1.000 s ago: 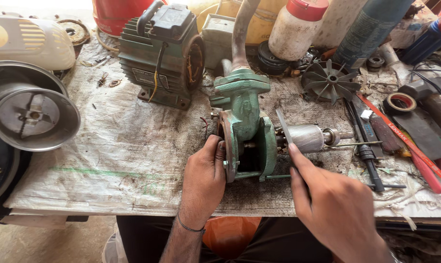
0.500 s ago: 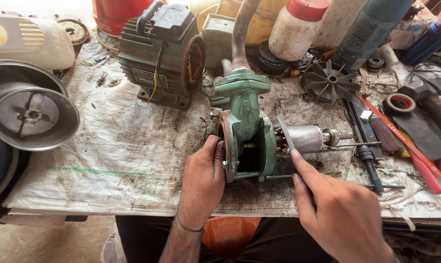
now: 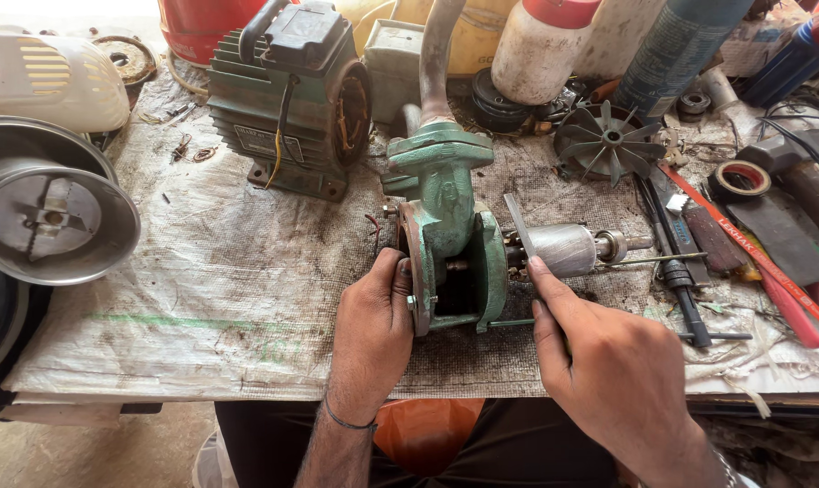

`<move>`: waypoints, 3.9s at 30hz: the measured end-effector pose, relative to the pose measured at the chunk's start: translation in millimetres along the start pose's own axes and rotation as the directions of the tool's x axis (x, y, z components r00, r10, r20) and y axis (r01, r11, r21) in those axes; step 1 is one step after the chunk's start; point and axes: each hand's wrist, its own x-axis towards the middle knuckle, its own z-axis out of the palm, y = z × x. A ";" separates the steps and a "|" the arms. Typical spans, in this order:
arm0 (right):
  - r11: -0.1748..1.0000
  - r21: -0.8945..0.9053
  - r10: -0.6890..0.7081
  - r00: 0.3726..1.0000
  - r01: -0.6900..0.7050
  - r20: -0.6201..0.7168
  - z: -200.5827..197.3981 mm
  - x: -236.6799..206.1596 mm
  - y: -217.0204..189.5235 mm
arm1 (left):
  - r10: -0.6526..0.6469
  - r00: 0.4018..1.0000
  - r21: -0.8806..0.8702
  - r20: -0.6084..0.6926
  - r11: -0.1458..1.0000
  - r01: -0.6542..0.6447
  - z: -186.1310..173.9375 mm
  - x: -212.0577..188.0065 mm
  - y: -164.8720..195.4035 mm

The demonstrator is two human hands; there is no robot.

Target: The person holds a green pump assembly on a workbench and uses a flat file to file the cylindrical metal rotor shaft extending from it, steadying the pump with the other hand. They occasionally reposition the file and continue filing the rotating metal cylinder throughout the episode.

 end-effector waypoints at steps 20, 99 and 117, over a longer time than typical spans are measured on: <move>0.999 -0.002 -0.034 0.999 0.034 -0.022 13.1 8.0 5.3 | 0.006 1.000 -0.022 -0.012 1.000 -0.007 -0.8 -1.0 0.4; 0.999 -0.042 -0.030 0.998 0.032 0.062 -10.1 -6.2 -11.4 | 0.101 0.993 0.031 -0.058 0.995 -0.100 -8.5 -5.0 -2.7; 0.996 -0.074 -0.043 0.998 0.046 0.049 -19.1 -14.6 -15.2 | 0.111 0.992 0.074 -0.061 0.992 -0.107 -9.9 -6.5 -4.5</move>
